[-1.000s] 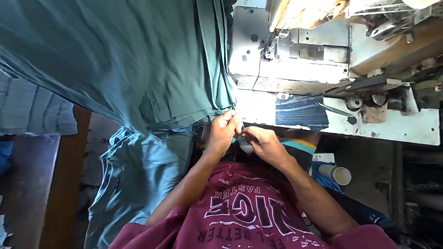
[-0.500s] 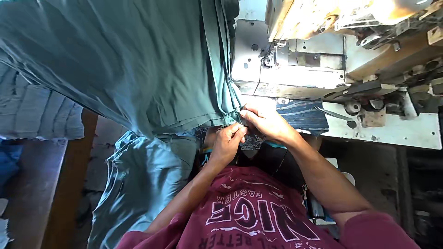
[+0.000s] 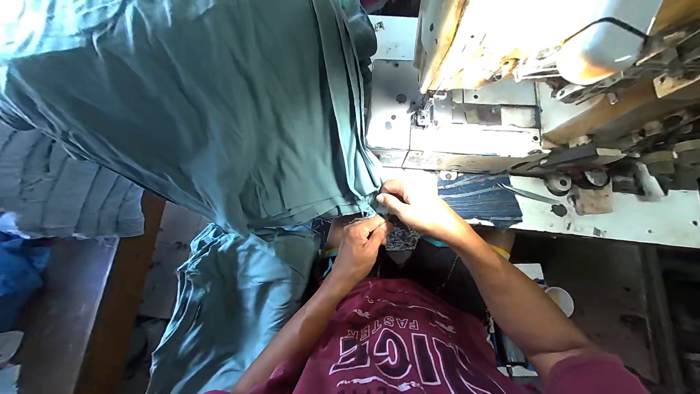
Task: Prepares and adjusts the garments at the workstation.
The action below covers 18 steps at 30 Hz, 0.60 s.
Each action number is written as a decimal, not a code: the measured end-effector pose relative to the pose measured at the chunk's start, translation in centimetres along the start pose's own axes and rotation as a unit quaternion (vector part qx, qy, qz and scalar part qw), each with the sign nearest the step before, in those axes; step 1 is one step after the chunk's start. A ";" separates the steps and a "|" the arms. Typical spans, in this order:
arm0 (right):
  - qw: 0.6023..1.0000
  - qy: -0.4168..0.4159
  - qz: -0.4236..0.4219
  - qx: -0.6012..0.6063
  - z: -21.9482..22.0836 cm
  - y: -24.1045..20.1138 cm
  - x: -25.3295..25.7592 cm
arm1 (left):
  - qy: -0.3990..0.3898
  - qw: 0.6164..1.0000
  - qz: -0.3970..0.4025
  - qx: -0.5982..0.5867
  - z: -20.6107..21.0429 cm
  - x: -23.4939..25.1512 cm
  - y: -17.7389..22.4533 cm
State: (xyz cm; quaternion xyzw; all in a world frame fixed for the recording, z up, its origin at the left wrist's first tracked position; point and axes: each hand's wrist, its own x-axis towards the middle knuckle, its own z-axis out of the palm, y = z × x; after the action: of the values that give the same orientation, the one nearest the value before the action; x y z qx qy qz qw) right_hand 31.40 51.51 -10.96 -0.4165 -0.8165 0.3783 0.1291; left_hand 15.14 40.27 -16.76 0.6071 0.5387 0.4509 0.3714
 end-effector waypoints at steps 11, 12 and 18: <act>0.988 0.045 -0.038 0.140 -1.2 4.3 -0.5 | -0.098 0.947 -0.198 0.233 -3.3 -1.2 1.7; 0.982 0.055 -0.046 0.175 -1.2 4.6 -0.5 | -0.135 0.930 -0.221 0.261 -4.4 -1.3 2.7; 0.968 0.114 -0.062 0.214 -0.2 4.4 -1.2 | -0.219 0.896 -0.236 0.306 -11.1 -2.1 7.3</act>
State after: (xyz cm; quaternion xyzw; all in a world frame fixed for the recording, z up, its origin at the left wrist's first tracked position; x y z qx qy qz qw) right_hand 34.79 52.22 -13.89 -0.3682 -0.7208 0.4852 0.3310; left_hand 6.92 36.78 -6.75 0.6295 0.6822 0.0186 0.3714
